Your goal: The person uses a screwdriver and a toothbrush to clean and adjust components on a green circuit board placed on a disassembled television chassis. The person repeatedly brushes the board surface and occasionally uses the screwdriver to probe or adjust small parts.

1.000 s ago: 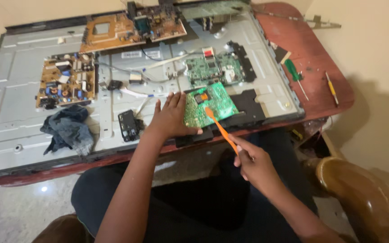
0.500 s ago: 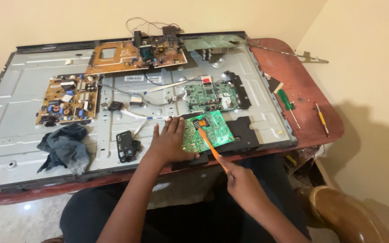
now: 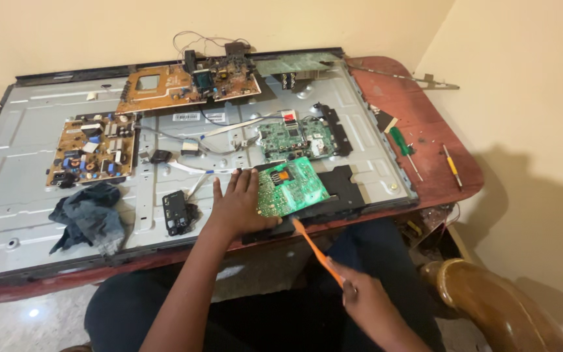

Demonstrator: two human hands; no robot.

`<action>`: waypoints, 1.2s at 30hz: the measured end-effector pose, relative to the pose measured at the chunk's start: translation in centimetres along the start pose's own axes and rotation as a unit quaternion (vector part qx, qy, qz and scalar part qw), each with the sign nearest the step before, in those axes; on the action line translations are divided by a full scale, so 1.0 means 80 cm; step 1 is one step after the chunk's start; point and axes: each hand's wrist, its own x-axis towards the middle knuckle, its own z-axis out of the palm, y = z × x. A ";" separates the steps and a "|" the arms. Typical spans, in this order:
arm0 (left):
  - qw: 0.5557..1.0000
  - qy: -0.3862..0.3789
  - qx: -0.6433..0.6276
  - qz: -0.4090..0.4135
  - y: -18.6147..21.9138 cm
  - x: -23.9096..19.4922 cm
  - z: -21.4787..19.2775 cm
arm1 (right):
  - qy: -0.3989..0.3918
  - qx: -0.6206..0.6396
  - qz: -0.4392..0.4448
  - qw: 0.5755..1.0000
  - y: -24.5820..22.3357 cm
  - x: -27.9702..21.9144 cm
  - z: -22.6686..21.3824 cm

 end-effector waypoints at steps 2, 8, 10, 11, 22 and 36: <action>1.000 0.013 -0.013 -0.004 -0.001 0.003 0.003 | -0.080 -0.086 -0.025 0.993 0.006 -0.012 0.016; 1.000 0.005 -0.028 0.006 -0.007 0.006 0.018 | -0.213 -0.130 -0.002 0.968 -0.021 -0.032 0.029; 1.000 0.002 -0.026 0.009 -0.009 0.011 0.012 | -0.214 -0.128 -0.030 0.968 -0.035 -0.027 0.024; 1.000 -0.005 -0.026 0.011 -0.009 0.012 0.012 | -0.235 -0.118 -0.022 0.964 -0.040 -0.029 0.025; 1.000 -0.024 -0.020 0.004 -0.006 0.011 0.003 | -0.115 -0.456 0.101 0.877 -0.082 0.004 -0.065; 0.999 -0.017 -0.025 0.009 -0.008 0.010 0.007 | -0.095 -0.250 0.065 0.961 -0.029 -0.045 -0.168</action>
